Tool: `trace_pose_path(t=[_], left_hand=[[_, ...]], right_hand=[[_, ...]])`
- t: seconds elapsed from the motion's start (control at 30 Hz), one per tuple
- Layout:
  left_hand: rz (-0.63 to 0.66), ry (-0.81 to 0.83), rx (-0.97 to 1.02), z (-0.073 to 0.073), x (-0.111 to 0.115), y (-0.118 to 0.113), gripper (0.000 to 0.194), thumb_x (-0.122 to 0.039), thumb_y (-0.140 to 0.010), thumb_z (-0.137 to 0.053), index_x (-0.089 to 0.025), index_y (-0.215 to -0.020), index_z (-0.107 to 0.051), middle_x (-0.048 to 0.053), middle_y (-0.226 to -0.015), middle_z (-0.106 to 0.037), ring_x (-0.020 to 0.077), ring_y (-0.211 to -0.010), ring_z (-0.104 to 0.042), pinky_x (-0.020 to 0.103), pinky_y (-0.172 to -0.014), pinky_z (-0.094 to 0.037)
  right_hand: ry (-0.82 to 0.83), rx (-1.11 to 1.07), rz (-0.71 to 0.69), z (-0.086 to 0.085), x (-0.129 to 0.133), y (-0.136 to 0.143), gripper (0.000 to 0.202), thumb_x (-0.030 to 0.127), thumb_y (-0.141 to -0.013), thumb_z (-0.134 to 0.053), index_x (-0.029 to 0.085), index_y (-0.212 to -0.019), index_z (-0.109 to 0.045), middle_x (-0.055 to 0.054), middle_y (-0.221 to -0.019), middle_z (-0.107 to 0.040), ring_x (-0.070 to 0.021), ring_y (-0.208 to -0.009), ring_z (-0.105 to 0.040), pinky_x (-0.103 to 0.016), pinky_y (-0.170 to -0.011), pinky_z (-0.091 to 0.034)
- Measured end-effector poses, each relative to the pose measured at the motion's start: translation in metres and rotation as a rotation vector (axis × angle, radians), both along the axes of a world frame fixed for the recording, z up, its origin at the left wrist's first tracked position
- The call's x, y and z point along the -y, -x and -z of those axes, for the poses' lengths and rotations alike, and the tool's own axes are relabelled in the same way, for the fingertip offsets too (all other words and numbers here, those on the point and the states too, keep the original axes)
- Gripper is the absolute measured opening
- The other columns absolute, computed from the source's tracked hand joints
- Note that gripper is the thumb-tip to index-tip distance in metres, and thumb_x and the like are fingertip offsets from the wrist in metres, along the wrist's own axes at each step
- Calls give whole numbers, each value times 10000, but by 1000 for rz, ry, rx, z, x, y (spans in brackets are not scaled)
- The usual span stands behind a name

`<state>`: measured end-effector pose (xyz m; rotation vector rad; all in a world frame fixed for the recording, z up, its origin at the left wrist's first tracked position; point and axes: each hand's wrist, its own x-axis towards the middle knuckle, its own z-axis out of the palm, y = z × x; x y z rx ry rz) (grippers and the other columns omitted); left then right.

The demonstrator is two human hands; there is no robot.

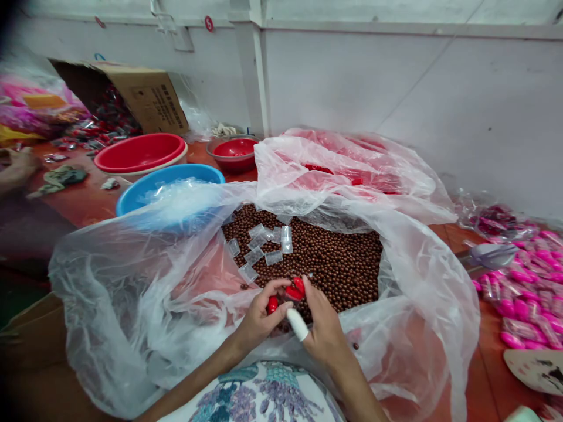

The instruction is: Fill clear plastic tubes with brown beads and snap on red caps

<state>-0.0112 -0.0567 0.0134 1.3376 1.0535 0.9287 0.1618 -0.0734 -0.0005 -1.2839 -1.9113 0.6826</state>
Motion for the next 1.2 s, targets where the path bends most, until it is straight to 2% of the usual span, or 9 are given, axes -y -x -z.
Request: trace_pose_path(t=[0.07, 0.13, 0.23, 0.3, 0.43, 0.67, 0.83, 1.03, 1.2], left_hand=[[-5, -35, -41, 0, 1, 1, 509, -246, -791, -557, -230, -1275, -401, 16, -943, -591, 110, -771, -538, 232, -752, -431], [21, -60, -78, -1, 1, 3, 572, -236, -800, -544, -239, -1334, -340, 28, -997, -599, 118, -806, -549, 251, -794, -430], [68, -113, -91, -4, 0, 3, 487, -216, -804, -525, -241, -1282, -439, 44, -1196, -557, 169, -1041, -518, 296, -950, -363], [69, -128, -85, -5, 0, 3, 435, -203, -797, -524, -231, -1231, -493, 39, -1231, -545, 184, -1106, -489, 299, -985, -337], [48, -104, -109, -8, 2, 2, 380, -206, -788, -531, -215, -1167, -519, 31, -1101, -606, 168, -986, -547, 269, -897, -399], [23, -48, -119, -10, 7, 6, 311, -216, -764, -554, -208, -1075, -549, -1, -917, -617, 135, -817, -552, 228, -759, -425], [-46, 29, -53, -6, 9, 19, 354, -224, -741, -591, -204, -1092, -552, -6, -834, -602, 120, -727, -546, 216, -677, -434], [-95, 49, 57, -5, 10, 27, 384, -232, -753, -589, -231, -1136, -576, 25, -1072, -610, 173, -979, -550, 282, -901, -402], [-141, 67, 64, -2, 14, 25, 333, -208, -750, -583, -212, -1083, -589, 14, -974, -635, 157, -879, -569, 261, -830, -437]], right_hand=[[-32, 145, -73, -7, 0, 2, 722, 338, -792, -564, 180, -1402, -212, -131, -1371, -397, -262, -1231, -400, -449, -1008, -358], [-70, 240, -90, -7, -1, 2, 793, 373, -736, -623, 161, -1389, -225, -151, -1340, -419, -282, -1208, -416, -460, -984, -381], [-140, 313, -66, 0, -2, 4, 760, 330, -728, -619, 144, -1363, -245, -167, -1280, -459, -292, -1161, -451, -475, -943, -406], [-187, 325, -29, 5, -2, 6, 681, 268, -747, -572, 144, -1341, -263, -165, -1242, -481, -285, -1125, -473, -473, -917, -420], [-229, 335, -4, 8, -4, 12, 567, 191, -715, -533, 139, -1251, -356, -151, -1140, -527, -269, -1034, -506, -439, -875, -435], [-234, 381, -51, 9, -5, 15, 440, 183, -675, -526, 143, -1108, -457, -96, -911, -567, -239, -828, -530, -383, -736, -432], [-265, 349, -81, 1, -8, 27, 571, 279, -702, -569, 156, -1228, -385, -118, -1055, -572, -256, -961, -523, -410, -849, -381], [-320, 340, -111, -7, -15, 38, 558, 359, -694, -580, 155, -1189, -422, -116, -997, -581, -261, -916, -532, -393, -812, -391], [-293, 384, -108, -3, -14, 38, 466, 322, -684, -581, 148, -1105, -482, -92, -885, -577, -247, -821, -523, -379, -759, -394]])
